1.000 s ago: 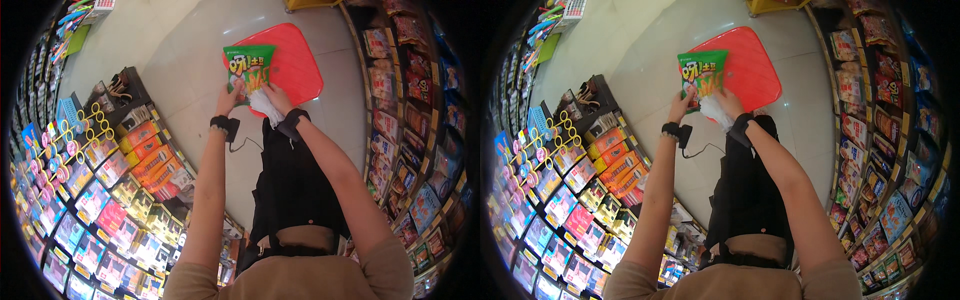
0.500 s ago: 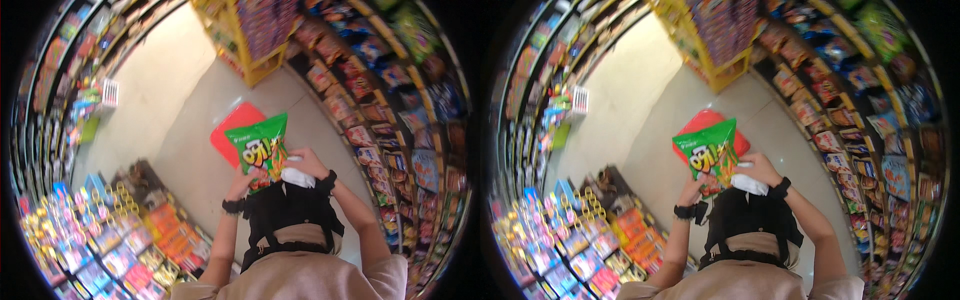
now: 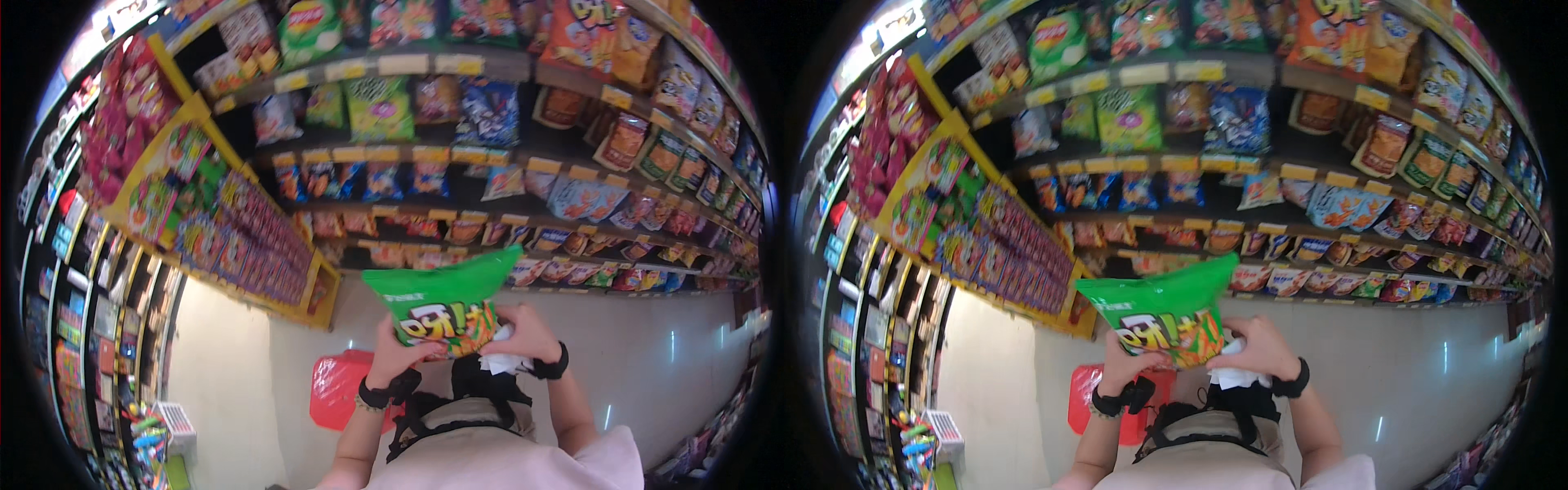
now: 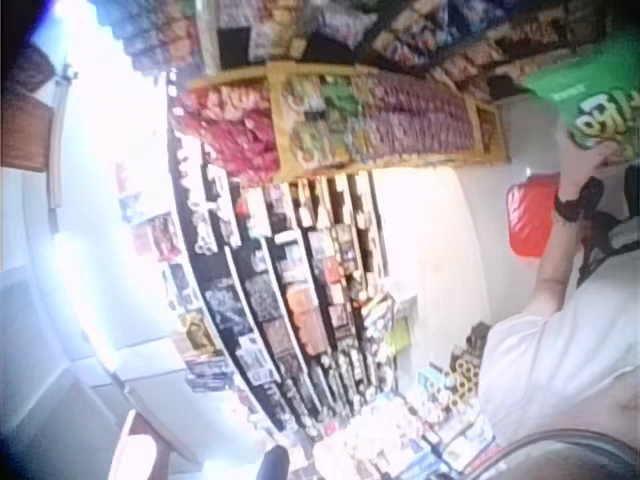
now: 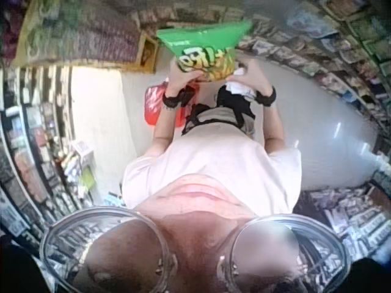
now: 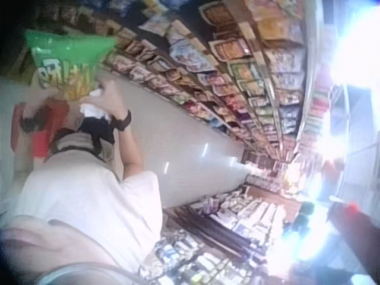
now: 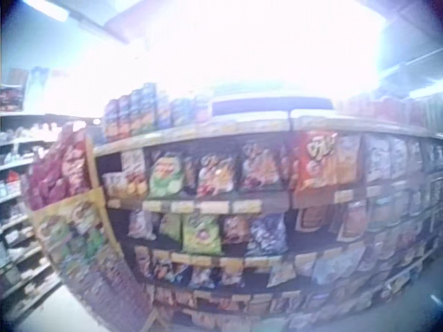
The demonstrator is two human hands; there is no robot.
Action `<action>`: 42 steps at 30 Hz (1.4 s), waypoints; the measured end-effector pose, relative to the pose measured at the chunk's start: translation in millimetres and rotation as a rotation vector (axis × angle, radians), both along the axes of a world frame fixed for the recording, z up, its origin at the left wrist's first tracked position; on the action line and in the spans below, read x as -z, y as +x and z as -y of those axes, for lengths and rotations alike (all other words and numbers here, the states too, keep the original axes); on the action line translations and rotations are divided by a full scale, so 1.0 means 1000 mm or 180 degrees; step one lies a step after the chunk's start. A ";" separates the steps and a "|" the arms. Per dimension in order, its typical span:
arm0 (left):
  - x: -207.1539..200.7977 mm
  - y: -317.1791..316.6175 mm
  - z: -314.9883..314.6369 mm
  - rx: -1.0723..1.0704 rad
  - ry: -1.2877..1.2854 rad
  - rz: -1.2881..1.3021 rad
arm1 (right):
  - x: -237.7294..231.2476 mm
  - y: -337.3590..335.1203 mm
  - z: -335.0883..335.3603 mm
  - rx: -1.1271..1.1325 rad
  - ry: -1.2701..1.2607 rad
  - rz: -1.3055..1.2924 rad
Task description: The recorder uses a white cloth to wipe down store shelves and organizes bags of snacks.
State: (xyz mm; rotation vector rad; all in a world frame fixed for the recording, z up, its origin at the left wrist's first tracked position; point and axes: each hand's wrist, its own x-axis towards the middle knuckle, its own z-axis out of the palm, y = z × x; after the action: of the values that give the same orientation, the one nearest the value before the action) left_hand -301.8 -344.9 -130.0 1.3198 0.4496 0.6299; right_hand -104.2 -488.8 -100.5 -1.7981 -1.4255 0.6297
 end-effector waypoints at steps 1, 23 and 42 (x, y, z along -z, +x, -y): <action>-0.008 0.018 0.004 0.0035 0.0286 0.0111 | -0.002 0.009 0.007 0.0147 0.0172 -0.0012; -0.108 0.217 -0.090 0.0480 0.2129 -0.0057 | -0.072 0.191 -0.058 0.0797 0.1311 -0.0090; -0.274 0.371 -0.283 -0.0058 0.3947 0.0440 | -0.223 0.296 -0.234 0.2044 0.1893 0.1616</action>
State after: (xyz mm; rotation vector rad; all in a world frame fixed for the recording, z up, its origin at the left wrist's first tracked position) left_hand 69.3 -61.5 143.9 2.4062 -0.1145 1.0740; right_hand 191.5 -254.6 122.8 -1.8132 -1.0586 -0.5611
